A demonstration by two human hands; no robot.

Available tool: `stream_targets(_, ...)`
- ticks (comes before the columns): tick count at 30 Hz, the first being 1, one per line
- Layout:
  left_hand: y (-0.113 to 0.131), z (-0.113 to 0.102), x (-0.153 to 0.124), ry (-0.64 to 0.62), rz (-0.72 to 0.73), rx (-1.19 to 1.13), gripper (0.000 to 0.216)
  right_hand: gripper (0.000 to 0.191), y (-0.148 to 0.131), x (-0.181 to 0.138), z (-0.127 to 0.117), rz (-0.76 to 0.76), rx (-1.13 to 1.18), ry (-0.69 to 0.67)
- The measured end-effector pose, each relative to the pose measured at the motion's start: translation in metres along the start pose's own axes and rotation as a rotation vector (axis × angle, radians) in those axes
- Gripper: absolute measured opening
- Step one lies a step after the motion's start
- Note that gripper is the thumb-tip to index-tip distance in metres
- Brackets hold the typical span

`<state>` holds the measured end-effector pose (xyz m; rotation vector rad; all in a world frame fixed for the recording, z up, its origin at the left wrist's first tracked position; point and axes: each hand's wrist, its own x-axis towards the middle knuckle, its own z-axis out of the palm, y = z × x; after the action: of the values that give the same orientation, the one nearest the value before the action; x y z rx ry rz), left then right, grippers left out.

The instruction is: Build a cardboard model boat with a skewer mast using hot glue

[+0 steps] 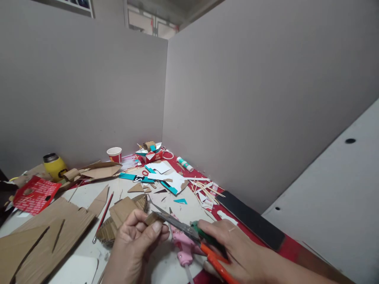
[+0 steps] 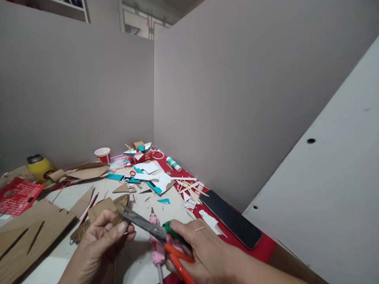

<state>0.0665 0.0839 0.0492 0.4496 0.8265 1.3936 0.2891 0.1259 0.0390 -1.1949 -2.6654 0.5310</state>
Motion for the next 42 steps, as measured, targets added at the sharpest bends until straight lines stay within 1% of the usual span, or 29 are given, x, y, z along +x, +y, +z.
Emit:
stream_targets(4, -0.003, -0.001, 0.002, 0.008, -0.016, 0.024, 0.037, 0.029, 0.004, -0.005, 0.003, 0.006, -0.018, -0.041)
stream_targets(8, -0.004, 0.001, 0.003, 0.045, -0.017, 0.051, 0.042, 0.031, 0.008, -0.008, 0.005, 0.012, 0.009, -0.011)
stream_targets(11, -0.002, 0.003, 0.002, 0.053, -0.012, 0.087, 0.038, 0.033, 0.021, -0.003, 0.003, 0.040, -0.021, 0.080)
stream_targets(13, -0.001, 0.004, 0.003, 0.075, -0.006, 0.113, 0.036, 0.034, 0.036, 0.004, -0.001, 0.083, -0.131, 0.184)
stream_targets(15, -0.001, 0.002, 0.003, 0.090, 0.000, 0.156, 0.033, 0.036, 0.053, 0.010, -0.003, 0.153, -0.288, 0.234)
stream_targets(17, -0.003, 0.000, 0.004, 0.092, 0.003, 0.207, 0.030, 0.038, 0.068, 0.015, -0.002, 0.211, -0.423, 0.227)
stream_targets(19, -0.006, -0.001, 0.004, 0.087, 0.018, 0.234, 0.028, 0.040, 0.080, 0.019, 0.002, 0.249, -0.502, 0.200)
stream_targets(21, -0.011, -0.001, 0.003, 0.064, 0.023, 0.235, 0.028, 0.040, 0.088, 0.021, 0.007, 0.257, -0.509, 0.178)
stream_targets(24, -0.017, 0.000, 0.001, -0.016, -0.002, 0.265, 0.024, 0.036, 0.094, 0.021, 0.012, 0.210, -0.455, 0.183)
stream_targets(27, -0.021, -0.002, 0.001, -0.074, -0.004, 0.321, 0.021, 0.033, 0.091, 0.017, 0.009, 0.158, -0.433, 0.276)
stream_targets(29, -0.023, -0.003, 0.000, -0.081, -0.004, 0.329, 0.021, 0.033, 0.081, 0.012, 0.005, 0.104, -0.362, 0.309)
stream_targets(30, -0.024, -0.003, 0.000, -0.075, -0.009, 0.328, 0.022, 0.033, 0.073, 0.009, 0.003, 0.057, -0.296, 0.276)
stream_targets(31, -0.025, -0.003, 0.000, -0.067, -0.019, 0.328, 0.023, 0.031, 0.064, 0.006, 0.002, -0.005, -0.213, 0.213)
stream_targets(32, -0.026, -0.002, 0.000, -0.058, -0.034, 0.330, 0.023, 0.030, 0.055, 0.003, 0.001, -0.066, -0.139, 0.121)
stream_targets(33, -0.026, -0.002, -0.001, -0.050, -0.050, 0.337, 0.023, 0.030, 0.046, 0.001, 0.001, -0.093, -0.100, 0.036)
stream_targets(34, -0.026, -0.001, -0.001, -0.044, -0.066, 0.345, 0.024, 0.026, 0.038, -0.001, 0.002, -0.112, -0.083, -0.004)
stream_targets(36, -0.026, 0.000, -0.003, -0.047, -0.105, 0.362, 0.025, 0.024, 0.028, -0.004, 0.006, -0.119, -0.073, -0.035)
stream_targets(38, -0.025, -0.001, -0.006, -0.026, -0.125, 0.378, 0.026, 0.026, 0.024, -0.004, 0.011, -0.110, -0.064, -0.033)
stream_targets(42, -0.020, -0.010, -0.015, 0.085, -0.111, 0.378, 0.029, 0.038, 0.028, -0.003, 0.017, -0.135, -0.016, -0.072)
